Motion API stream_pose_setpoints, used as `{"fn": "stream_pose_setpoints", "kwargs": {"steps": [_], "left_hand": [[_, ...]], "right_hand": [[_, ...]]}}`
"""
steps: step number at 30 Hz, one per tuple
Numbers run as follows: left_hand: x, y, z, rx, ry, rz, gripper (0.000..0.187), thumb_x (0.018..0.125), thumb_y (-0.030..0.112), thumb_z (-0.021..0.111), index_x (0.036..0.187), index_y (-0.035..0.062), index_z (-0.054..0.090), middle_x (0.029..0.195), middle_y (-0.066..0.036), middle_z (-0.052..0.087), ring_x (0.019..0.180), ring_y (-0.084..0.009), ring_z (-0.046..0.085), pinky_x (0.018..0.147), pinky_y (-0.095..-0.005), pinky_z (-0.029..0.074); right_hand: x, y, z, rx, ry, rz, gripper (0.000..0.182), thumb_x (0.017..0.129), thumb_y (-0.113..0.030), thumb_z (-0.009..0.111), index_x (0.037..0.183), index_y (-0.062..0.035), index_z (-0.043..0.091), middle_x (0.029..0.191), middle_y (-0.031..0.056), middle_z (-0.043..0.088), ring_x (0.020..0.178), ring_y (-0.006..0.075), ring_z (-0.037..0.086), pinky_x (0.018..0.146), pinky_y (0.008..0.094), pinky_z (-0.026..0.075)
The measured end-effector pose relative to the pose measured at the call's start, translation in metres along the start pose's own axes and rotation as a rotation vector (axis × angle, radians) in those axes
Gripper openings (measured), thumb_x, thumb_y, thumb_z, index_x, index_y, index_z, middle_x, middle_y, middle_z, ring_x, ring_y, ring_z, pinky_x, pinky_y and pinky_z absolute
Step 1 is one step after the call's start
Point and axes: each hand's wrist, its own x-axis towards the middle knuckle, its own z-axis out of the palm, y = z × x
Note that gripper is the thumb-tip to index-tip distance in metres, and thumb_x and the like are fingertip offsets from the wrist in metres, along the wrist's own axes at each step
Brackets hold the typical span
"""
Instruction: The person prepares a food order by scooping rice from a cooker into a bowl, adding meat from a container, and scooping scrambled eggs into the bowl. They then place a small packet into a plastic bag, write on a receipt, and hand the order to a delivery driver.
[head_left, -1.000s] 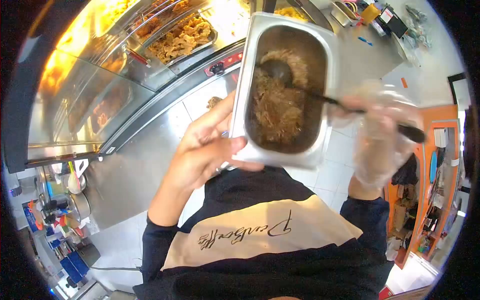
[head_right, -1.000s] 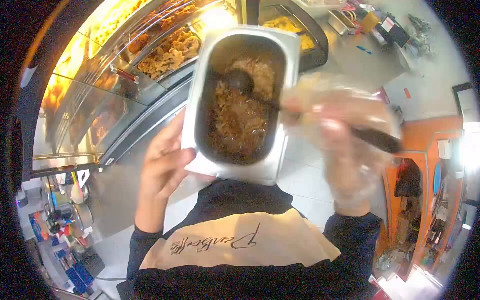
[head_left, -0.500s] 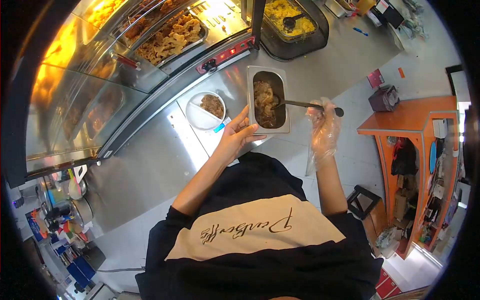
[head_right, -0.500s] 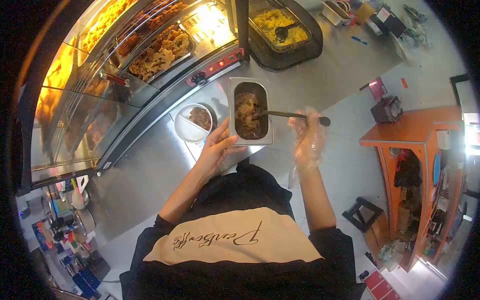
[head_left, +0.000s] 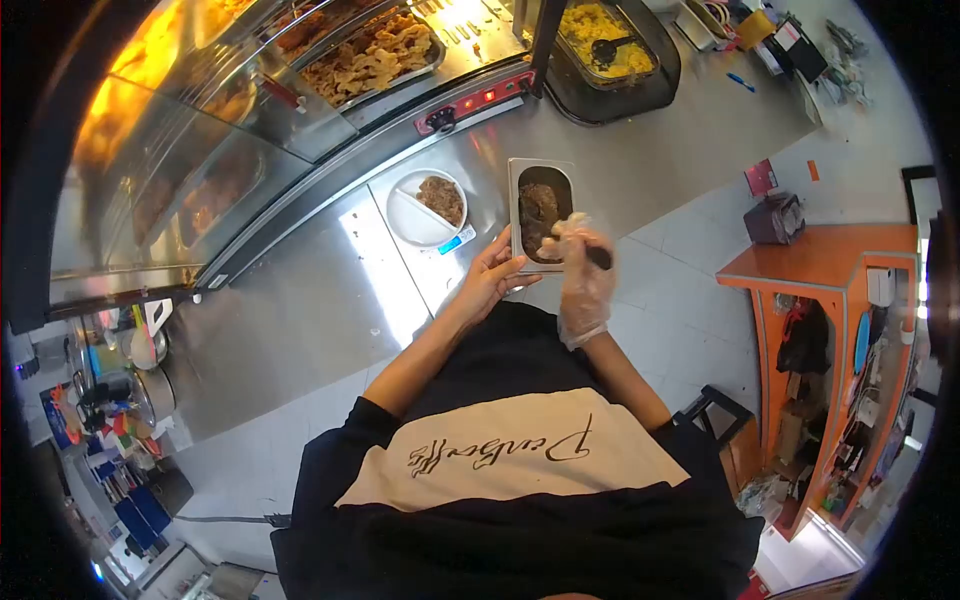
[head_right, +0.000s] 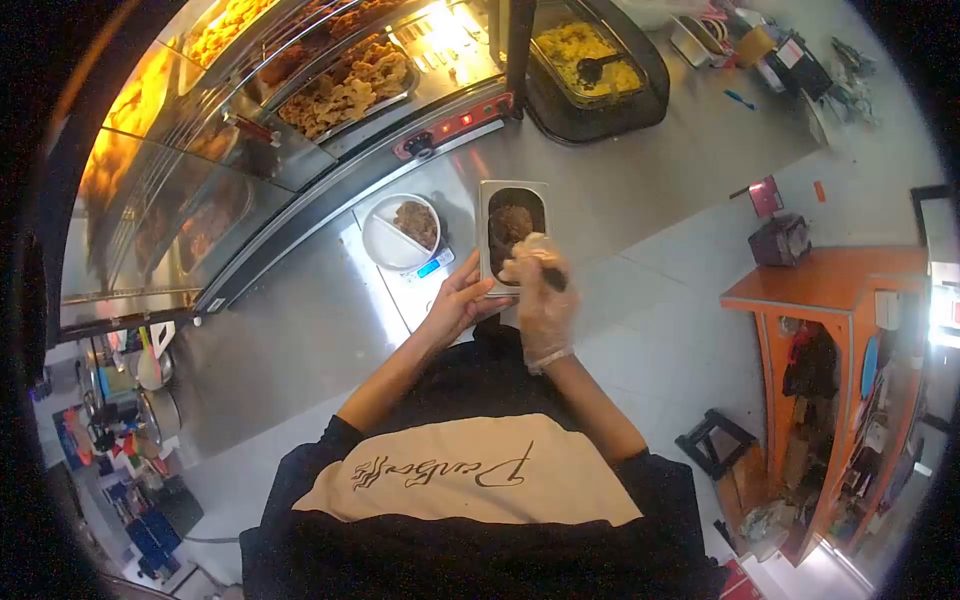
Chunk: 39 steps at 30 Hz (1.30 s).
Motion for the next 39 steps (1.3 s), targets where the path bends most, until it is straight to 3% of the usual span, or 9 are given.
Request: {"fn": "stream_pose_setpoints", "kwargs": {"steps": [8,11,20,23,26,29,33,37,39], "left_hand": [[-0.008,-0.013,-0.016,0.071,0.101,0.061,0.060,0.088,0.002,0.048,0.139,0.0089,0.017,0.113,-0.010,0.050,0.103,-0.0211,0.053,0.086,-0.0379,0.051],[-0.009,-0.021,-0.021,0.076,0.113,0.069,0.061,0.088,0.003,0.048,0.139,0.0089,0.017,0.108,-0.009,0.051,0.101,-0.0200,0.053,0.086,-0.0386,0.050],[-0.015,-0.022,-0.024,0.066,0.199,0.033,0.059,0.089,0.004,0.047,0.139,0.0086,0.018,0.121,-0.013,0.045,0.108,-0.0212,0.050,0.090,-0.0374,0.047],[-0.016,-0.027,-0.030,0.100,0.257,0.025,0.056,0.088,0.010,0.051,0.137,0.0062,0.022,0.111,-0.013,0.049,0.101,-0.0214,0.054,0.086,-0.0356,0.050],[-0.021,-0.033,-0.038,0.143,0.231,0.030,0.053,0.089,0.016,0.053,0.133,0.0037,0.027,0.107,-0.014,0.051,0.095,-0.0217,0.057,0.082,-0.0336,0.051],[-0.030,-0.030,-0.039,0.208,0.247,0.009,0.048,0.089,0.019,0.053,0.129,0.0019,0.032,0.108,-0.015,0.052,0.093,-0.0216,0.059,0.080,-0.0321,0.051],[-0.042,-0.025,-0.039,0.236,0.316,-0.012,0.049,0.088,0.023,0.054,0.126,-0.0001,0.033,0.105,-0.015,0.053,0.090,-0.0215,0.060,0.080,-0.0312,0.050],[-0.036,-0.029,-0.045,0.237,0.365,-0.024,0.050,0.088,0.025,0.056,0.125,-0.0006,0.034,0.105,-0.015,0.052,0.089,-0.0219,0.060,0.078,-0.0312,0.051],[-0.040,-0.029,-0.047,0.214,0.374,-0.027,0.050,0.087,0.026,0.056,0.124,-0.0010,0.036,0.104,-0.014,0.051,0.089,-0.0216,0.061,0.077,-0.0309,0.051]], "right_hand": [[0.045,0.064,-0.048,0.695,0.270,0.342,0.024,0.087,-0.015,0.056,0.095,0.0066,0.052,0.090,0.0150,0.059,0.079,0.0212,0.062,0.075,0.0312,0.054],[0.047,0.071,-0.054,0.744,0.235,0.315,0.024,0.086,-0.017,0.057,0.095,0.0054,0.052,0.092,0.0150,0.059,0.082,0.0210,0.062,0.076,0.0310,0.054],[0.038,0.006,0.016,0.479,0.074,0.155,0.027,0.089,-0.022,0.054,0.095,0.0038,0.054,0.097,0.0130,0.060,0.086,0.0188,0.061,0.079,0.0281,0.050],[0.024,0.023,0.046,0.229,-0.240,0.149,0.021,0.088,-0.018,0.055,0.092,0.0021,0.057,0.098,0.0121,0.061,0.089,0.0182,0.060,0.080,0.0280,0.048],[0.024,0.038,0.076,-0.060,-0.448,-0.246,0.015,0.085,-0.013,0.057,0.092,-0.0003,0.060,0.098,0.0106,0.063,0.092,0.0172,0.060,0.081,0.0275,0.047],[0.018,0.022,0.078,-0.129,-0.416,-0.327,0.011,0.083,-0.009,0.058,0.092,-0.0025,0.060,0.098,0.0092,0.063,0.092,0.0167,0.060,0.080,0.0265,0.046],[0.018,0.045,0.079,-0.001,-0.367,-0.062,0.010,0.083,-0.009,0.058,0.090,-0.0019,0.060,0.097,0.0094,0.063,0.090,0.0167,0.060,0.080,0.0273,0.046],[0.020,0.041,0.085,-0.012,-0.436,-0.257,0.014,0.084,-0.012,0.059,0.092,-0.0012,0.059,0.097,0.0093,0.063,0.086,0.0166,0.060,0.078,0.0274,0.047],[0.020,0.035,0.078,0.043,-0.345,-0.146,0.015,0.084,-0.013,0.058,0.093,-0.0005,0.059,0.097,0.0084,0.063,0.088,0.0155,0.060,0.078,0.0269,0.046]]}}
